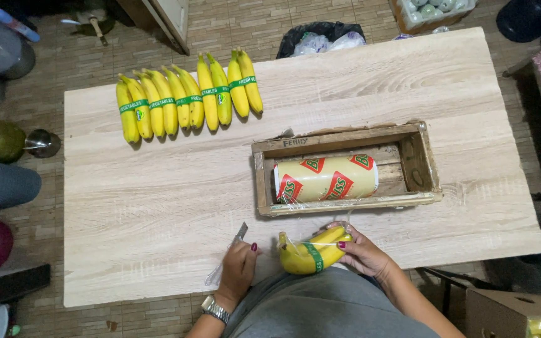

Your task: The person wraps individual bunches of bananas in plastic film by hand and then places them into a cardboard box.

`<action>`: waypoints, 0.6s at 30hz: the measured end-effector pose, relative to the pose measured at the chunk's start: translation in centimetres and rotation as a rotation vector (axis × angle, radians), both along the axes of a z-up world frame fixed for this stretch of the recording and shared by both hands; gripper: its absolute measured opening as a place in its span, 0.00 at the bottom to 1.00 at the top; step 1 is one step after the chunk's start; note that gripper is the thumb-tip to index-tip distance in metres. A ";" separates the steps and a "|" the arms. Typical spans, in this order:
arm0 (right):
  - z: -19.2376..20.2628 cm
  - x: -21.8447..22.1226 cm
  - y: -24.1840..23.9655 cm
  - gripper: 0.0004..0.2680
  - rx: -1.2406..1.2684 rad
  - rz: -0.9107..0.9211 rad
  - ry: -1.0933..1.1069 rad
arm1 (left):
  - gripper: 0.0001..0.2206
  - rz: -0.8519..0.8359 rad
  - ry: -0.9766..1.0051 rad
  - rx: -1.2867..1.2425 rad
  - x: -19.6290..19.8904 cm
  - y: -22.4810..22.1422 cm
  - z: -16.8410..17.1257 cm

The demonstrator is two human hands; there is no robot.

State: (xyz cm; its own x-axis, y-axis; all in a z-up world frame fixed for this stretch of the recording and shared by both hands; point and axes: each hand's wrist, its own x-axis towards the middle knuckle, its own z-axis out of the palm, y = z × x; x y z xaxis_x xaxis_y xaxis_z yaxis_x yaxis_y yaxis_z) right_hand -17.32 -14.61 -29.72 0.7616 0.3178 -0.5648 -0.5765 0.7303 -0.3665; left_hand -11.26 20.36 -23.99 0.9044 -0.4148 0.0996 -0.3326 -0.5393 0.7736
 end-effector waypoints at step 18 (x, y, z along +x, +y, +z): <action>1.8 -1.9 2.6 0.22 -0.211 0.199 -0.004 | 0.59 -1.173 1.089 -0.170 6.3 -10.5 0.5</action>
